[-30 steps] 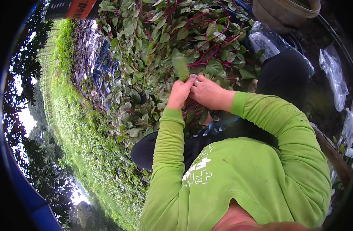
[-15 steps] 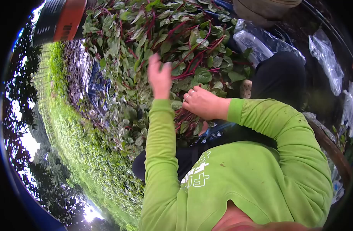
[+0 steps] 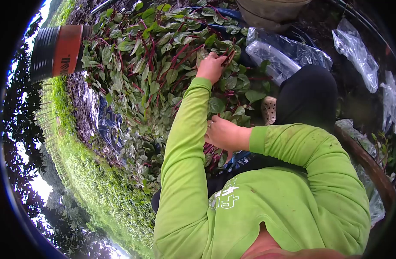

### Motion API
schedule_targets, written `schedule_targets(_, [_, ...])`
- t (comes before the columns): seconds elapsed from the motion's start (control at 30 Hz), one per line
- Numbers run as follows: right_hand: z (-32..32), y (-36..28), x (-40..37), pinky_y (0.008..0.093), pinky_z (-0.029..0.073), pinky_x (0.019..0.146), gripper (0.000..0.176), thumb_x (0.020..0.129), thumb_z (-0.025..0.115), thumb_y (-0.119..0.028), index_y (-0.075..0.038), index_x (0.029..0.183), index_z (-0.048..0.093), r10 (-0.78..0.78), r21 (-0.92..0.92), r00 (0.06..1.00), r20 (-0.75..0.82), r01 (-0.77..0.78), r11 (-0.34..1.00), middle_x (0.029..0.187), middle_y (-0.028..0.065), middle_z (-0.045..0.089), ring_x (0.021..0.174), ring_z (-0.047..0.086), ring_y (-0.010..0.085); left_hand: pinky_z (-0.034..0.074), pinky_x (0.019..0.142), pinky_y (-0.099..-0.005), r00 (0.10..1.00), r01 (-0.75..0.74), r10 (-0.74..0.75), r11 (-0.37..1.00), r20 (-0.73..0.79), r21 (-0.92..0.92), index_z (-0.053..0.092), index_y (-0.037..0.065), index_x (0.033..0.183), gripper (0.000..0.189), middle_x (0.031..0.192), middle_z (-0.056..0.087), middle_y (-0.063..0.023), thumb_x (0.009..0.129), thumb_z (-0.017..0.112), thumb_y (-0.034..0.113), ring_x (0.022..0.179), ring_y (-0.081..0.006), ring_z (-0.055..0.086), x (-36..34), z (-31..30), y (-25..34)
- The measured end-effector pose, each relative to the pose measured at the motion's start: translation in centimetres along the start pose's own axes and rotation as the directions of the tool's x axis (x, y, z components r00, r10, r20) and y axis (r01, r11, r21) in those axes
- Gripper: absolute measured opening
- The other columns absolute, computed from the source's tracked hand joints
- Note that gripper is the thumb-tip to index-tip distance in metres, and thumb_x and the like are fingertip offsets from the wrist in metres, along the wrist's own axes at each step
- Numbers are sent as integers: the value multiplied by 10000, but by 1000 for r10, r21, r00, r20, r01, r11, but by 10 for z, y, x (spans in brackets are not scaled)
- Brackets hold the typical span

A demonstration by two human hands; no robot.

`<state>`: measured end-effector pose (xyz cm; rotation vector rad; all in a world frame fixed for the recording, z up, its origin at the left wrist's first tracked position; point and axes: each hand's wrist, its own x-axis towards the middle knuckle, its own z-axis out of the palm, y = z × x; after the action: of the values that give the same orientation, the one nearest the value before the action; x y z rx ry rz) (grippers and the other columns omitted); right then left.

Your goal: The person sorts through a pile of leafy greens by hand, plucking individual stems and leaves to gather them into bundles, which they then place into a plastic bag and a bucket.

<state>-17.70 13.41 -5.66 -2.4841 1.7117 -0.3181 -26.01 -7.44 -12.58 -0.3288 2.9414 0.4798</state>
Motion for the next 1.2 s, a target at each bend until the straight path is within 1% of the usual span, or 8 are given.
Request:
schedule_targets(0.2, [8,-4,2,378,459,808,281,832,678,-314,-106,1020,656,26,-17,999,-47,-27,999,978,58,662,938,639,235,531,874,-503,934,43,-140,958,-328,-285,608,187,1420,450,1103,659,-197,971,593,158,1009,-396,668,-4,-9,-13])
schedule_targets(0.33, [0,-4,0,364,467,813,162,878,597,-216,-115,992,651,27,56,998,-60,-24,998,1005,63,658,959,638,231,517,796,-461,858,65,-93,995,-504,-73,581,155,1456,448,990,625,-179,1011,543,114,885,-349,631,-84,-128,6])
schedule_targets(0.53, [-12,-3,4,401,453,830,712,881,622,-244,-208,1562,413,-103,65,994,-26,104,992,1082,84,633,973,628,236,490,791,-420,931,161,-219,965,-293,-209,576,45,1436,448,936,593,-145,989,585,71,847,-293,598,-200,-136,13])
schedule_targets(0.67, [4,-5,12,407,452,841,642,884,585,-203,-153,1512,462,-94,51,991,-99,100,994,1084,83,629,987,623,228,459,1009,-385,943,332,-212,635,256,-698,486,84,1534,588,1232,631,-168,1062,522,432,1139,-245,599,-258,-7,-38])
schedule_targets(0.77, [13,-12,9,401,457,836,581,858,602,-175,-43,1417,522,-30,73,996,-88,37,997,1111,77,621,1037,609,234,383,1122,-362,708,492,-481,-189,517,-850,554,97,1489,768,1463,572,-91,1040,359,688,1264,-196,544,-269,-7,19])
schedule_targets(0.97, [15,-21,1,405,466,838,637,743,722,-179,41,1322,572,65,19,983,-171,-63,998,1166,109,617,1121,581,268,356,1151,-399,705,531,-521,-63,482,-845,547,67,1482,931,1417,607,-102,988,253,799,1296,-218,526,-272,2,23])
schedule_targets(1.07, [21,-28,1,407,463,873,605,702,757,-195,23,1248,614,172,51,985,31,-174,983,1102,107,633,1073,607,275,344,1157,-372,714,573,-513,39,476,-819,409,82,1562,744,1526,480,-170,1037,441,608,1396,-235,452,-257,10,21])
schedule_targets(1.2, [9,-22,6,410,448,945,510,676,767,-194,-17,1137,640,214,81,947,240,-239,968,1005,98,648,1033,633,274,513,943,-383,879,435,-475,764,41,-476,641,34,1328,425,1113,723,-169,911,648,113,1086,-278,658,-215,6,18])
